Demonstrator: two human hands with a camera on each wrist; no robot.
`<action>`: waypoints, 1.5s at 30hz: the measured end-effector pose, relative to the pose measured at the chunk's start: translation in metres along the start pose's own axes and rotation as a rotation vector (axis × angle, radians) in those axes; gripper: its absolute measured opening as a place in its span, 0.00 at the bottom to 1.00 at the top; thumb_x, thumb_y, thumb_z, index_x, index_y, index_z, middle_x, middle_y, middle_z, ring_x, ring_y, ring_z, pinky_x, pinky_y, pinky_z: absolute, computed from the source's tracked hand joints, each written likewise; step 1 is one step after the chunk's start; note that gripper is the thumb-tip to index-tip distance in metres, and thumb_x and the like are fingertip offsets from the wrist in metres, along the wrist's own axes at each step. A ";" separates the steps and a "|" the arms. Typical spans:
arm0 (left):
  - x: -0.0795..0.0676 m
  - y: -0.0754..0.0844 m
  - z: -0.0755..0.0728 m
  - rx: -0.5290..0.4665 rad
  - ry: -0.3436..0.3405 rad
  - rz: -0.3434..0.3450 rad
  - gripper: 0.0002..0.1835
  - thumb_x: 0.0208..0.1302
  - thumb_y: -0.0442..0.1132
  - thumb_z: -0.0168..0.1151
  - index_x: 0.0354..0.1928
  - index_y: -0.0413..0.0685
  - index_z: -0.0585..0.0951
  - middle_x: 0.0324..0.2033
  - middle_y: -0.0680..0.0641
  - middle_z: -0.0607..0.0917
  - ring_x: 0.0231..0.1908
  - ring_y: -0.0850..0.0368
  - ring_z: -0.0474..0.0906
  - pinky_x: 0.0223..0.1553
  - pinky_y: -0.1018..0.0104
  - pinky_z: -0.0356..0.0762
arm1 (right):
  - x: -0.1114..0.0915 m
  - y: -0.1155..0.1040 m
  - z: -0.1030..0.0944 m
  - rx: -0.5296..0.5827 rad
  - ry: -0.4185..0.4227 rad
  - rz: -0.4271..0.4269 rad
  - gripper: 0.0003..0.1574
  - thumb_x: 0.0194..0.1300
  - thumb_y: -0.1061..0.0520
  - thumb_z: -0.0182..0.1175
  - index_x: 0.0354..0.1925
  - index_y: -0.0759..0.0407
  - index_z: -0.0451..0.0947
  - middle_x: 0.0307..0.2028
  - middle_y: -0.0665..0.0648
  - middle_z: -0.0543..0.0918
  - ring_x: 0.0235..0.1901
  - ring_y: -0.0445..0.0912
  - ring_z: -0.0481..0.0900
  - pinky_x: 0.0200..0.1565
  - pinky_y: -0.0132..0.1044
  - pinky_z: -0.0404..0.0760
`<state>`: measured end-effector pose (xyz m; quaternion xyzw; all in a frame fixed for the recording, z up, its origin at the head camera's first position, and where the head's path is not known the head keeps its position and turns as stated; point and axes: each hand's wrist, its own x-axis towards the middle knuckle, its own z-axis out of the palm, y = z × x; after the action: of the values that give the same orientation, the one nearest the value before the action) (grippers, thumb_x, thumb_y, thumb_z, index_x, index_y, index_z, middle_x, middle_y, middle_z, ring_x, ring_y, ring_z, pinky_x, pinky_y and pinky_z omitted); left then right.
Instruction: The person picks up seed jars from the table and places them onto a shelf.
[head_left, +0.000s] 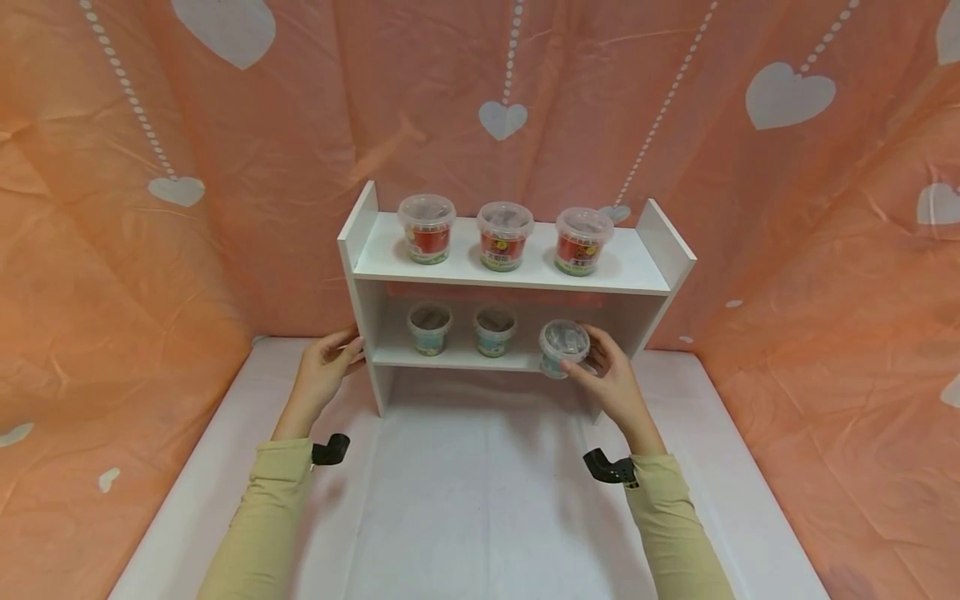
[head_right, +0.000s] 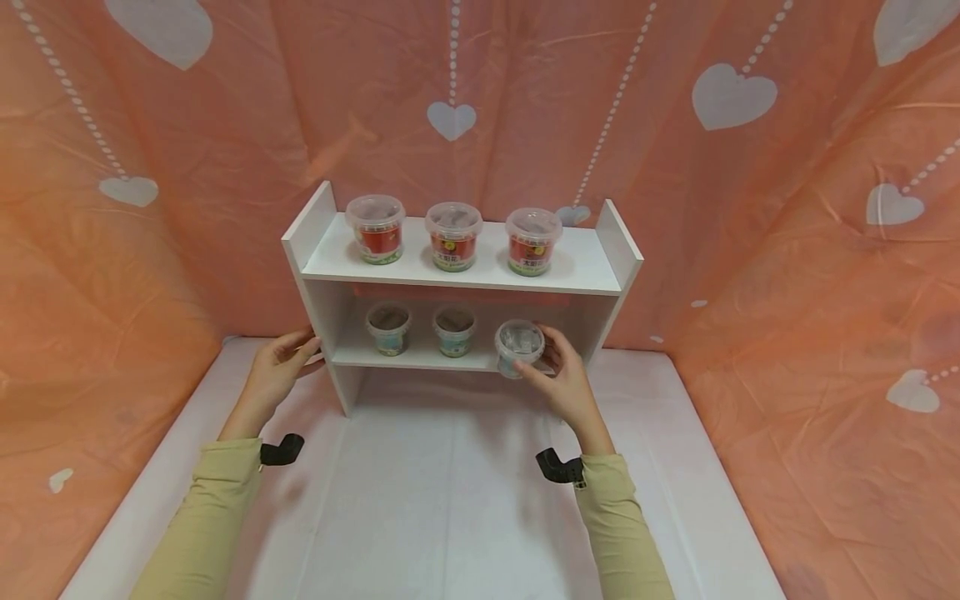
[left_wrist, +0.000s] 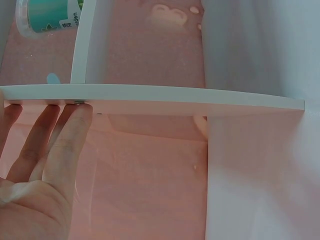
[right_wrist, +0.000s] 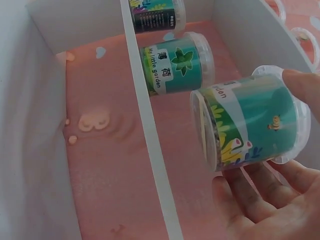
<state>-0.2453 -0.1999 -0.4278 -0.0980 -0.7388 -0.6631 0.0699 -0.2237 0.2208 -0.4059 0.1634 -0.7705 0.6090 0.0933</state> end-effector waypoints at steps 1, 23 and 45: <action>0.000 0.000 0.000 0.001 0.003 0.000 0.25 0.71 0.37 0.55 0.65 0.32 0.67 0.61 0.33 0.70 0.47 0.65 0.78 0.50 0.59 0.77 | 0.001 0.000 0.000 0.003 0.004 0.007 0.40 0.60 0.64 0.66 0.67 0.63 0.62 0.61 0.63 0.69 0.60 0.51 0.68 0.60 0.33 0.71; 0.001 0.001 0.001 0.002 0.005 -0.003 0.25 0.71 0.37 0.55 0.65 0.30 0.67 0.62 0.33 0.70 0.45 0.68 0.78 0.49 0.63 0.78 | 0.014 0.012 0.002 0.032 0.047 0.125 0.41 0.62 0.64 0.65 0.69 0.64 0.59 0.62 0.65 0.68 0.60 0.54 0.68 0.59 0.39 0.73; -0.008 0.029 0.004 0.018 -0.015 -0.034 0.23 0.71 0.32 0.53 0.64 0.27 0.66 0.62 0.31 0.68 0.54 0.46 0.75 0.53 0.53 0.74 | 0.021 0.016 0.003 0.017 0.035 0.191 0.43 0.64 0.60 0.64 0.71 0.61 0.55 0.64 0.66 0.65 0.60 0.57 0.67 0.57 0.37 0.74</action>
<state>-0.2302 -0.1930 -0.4026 -0.0900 -0.7467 -0.6568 0.0540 -0.2489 0.2185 -0.4137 0.0794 -0.7756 0.6244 0.0471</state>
